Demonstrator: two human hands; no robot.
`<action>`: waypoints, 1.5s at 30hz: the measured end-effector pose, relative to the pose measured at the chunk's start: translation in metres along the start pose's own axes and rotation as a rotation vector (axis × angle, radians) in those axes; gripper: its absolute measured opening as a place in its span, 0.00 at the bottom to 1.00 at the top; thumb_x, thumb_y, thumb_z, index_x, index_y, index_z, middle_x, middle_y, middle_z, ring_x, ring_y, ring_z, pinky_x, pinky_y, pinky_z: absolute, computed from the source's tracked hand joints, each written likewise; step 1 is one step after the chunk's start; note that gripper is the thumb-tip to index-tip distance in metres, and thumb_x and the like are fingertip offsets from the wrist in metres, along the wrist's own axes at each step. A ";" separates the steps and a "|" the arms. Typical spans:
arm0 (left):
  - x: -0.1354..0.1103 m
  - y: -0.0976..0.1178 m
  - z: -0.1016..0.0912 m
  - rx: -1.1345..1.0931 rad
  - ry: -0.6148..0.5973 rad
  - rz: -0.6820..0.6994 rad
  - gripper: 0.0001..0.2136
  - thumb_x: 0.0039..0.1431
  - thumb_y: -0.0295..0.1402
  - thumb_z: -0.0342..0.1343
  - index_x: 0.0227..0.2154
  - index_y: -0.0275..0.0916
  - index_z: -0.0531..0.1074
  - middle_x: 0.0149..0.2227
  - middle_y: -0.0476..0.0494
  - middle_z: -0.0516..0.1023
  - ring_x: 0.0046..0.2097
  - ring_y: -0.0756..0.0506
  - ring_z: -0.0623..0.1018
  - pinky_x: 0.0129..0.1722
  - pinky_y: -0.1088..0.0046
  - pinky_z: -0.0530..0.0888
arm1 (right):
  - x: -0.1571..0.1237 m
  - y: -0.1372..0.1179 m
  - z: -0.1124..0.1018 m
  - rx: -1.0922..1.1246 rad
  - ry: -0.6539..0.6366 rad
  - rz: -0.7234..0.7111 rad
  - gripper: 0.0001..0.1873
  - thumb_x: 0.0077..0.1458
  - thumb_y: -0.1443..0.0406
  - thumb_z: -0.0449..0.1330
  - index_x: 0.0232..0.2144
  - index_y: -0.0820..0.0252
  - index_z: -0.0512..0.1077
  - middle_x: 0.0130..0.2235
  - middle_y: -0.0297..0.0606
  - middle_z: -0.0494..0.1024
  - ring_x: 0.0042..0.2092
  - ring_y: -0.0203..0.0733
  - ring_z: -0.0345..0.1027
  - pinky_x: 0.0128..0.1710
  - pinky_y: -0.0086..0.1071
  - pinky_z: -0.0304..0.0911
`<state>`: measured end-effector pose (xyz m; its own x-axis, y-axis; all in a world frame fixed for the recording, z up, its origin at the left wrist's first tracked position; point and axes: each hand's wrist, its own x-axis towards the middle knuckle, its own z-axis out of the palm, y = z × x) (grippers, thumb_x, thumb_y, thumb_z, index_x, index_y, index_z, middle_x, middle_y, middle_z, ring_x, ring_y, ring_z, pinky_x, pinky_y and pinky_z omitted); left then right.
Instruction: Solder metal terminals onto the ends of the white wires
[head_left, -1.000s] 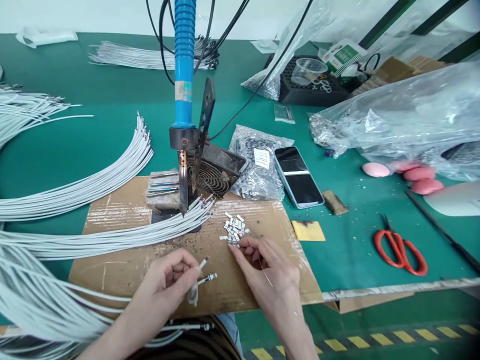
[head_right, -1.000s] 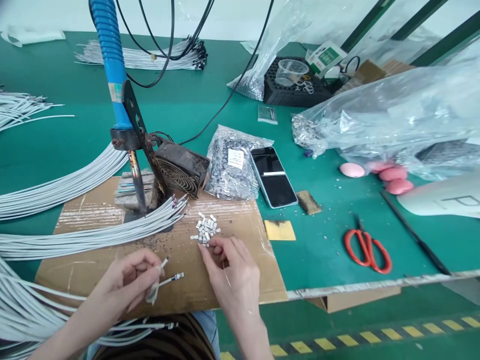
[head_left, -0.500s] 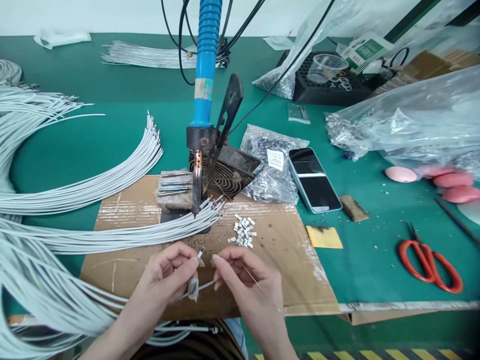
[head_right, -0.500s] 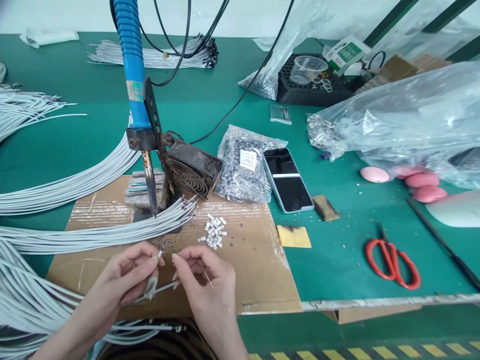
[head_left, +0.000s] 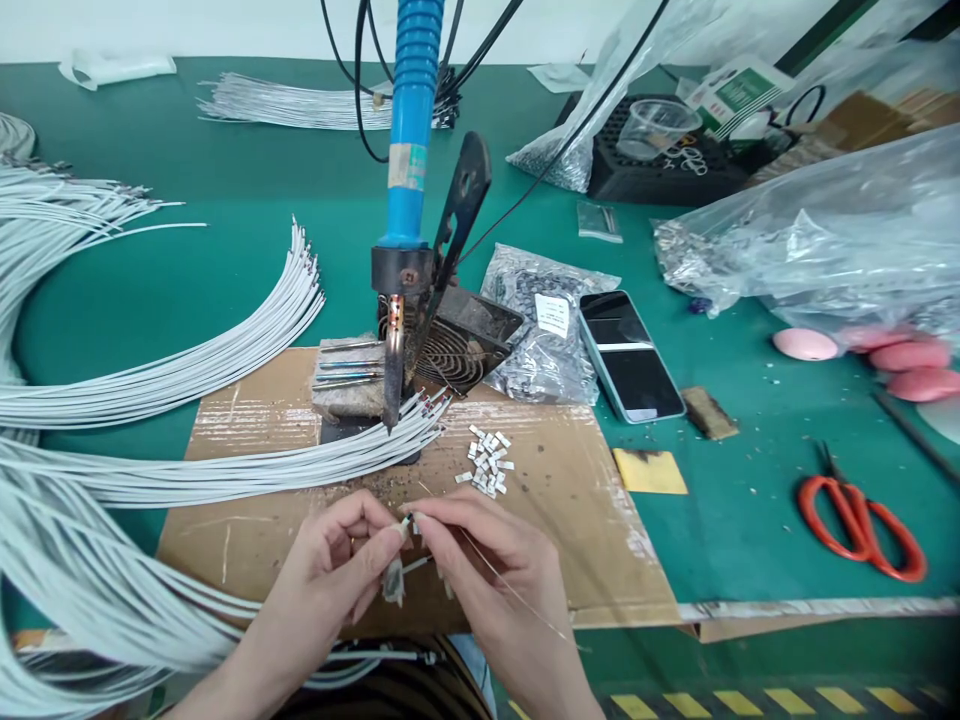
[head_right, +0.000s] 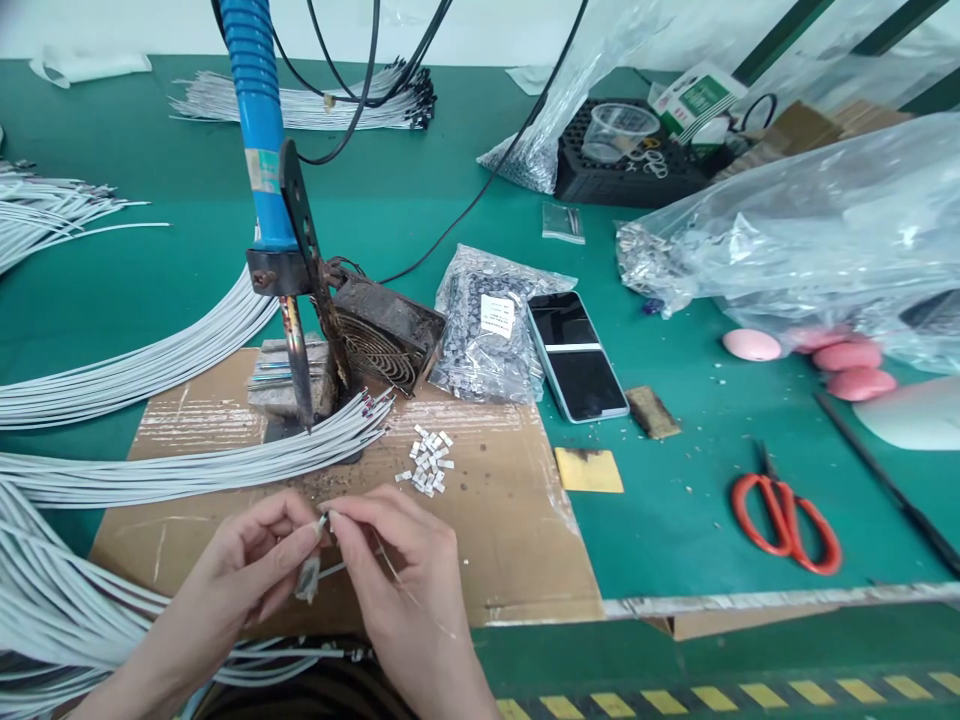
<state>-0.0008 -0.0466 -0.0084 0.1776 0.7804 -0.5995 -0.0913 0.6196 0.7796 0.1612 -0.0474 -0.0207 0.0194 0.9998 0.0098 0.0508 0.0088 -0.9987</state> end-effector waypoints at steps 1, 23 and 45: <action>0.000 -0.001 0.000 0.008 -0.008 -0.002 0.25 0.55 0.57 0.67 0.27 0.38 0.70 0.19 0.60 0.62 0.19 0.58 0.54 0.18 0.81 0.48 | 0.000 -0.001 0.000 -0.024 0.002 -0.018 0.12 0.61 0.70 0.66 0.38 0.47 0.87 0.31 0.32 0.83 0.31 0.34 0.75 0.30 0.22 0.69; -0.010 0.005 -0.006 -0.102 -0.051 -0.121 0.22 0.53 0.52 0.71 0.26 0.36 0.75 0.20 0.58 0.59 0.21 0.57 0.48 0.18 0.81 0.43 | 0.008 -0.003 -0.017 0.070 -0.252 0.096 0.09 0.62 0.67 0.68 0.39 0.49 0.88 0.29 0.33 0.77 0.27 0.33 0.66 0.25 0.25 0.58; -0.013 0.002 -0.007 -0.063 -0.021 -0.045 0.23 0.55 0.53 0.70 0.27 0.38 0.70 0.19 0.58 0.66 0.17 0.59 0.53 0.17 0.81 0.49 | -0.002 0.008 -0.024 0.074 -0.142 0.112 0.08 0.62 0.64 0.69 0.42 0.49 0.88 0.26 0.33 0.77 0.21 0.30 0.62 0.17 0.24 0.56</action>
<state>-0.0105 -0.0554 -0.0003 0.2031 0.7501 -0.6294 -0.1439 0.6587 0.7385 0.1855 -0.0496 -0.0278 -0.1209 0.9872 -0.1038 -0.0171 -0.1066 -0.9942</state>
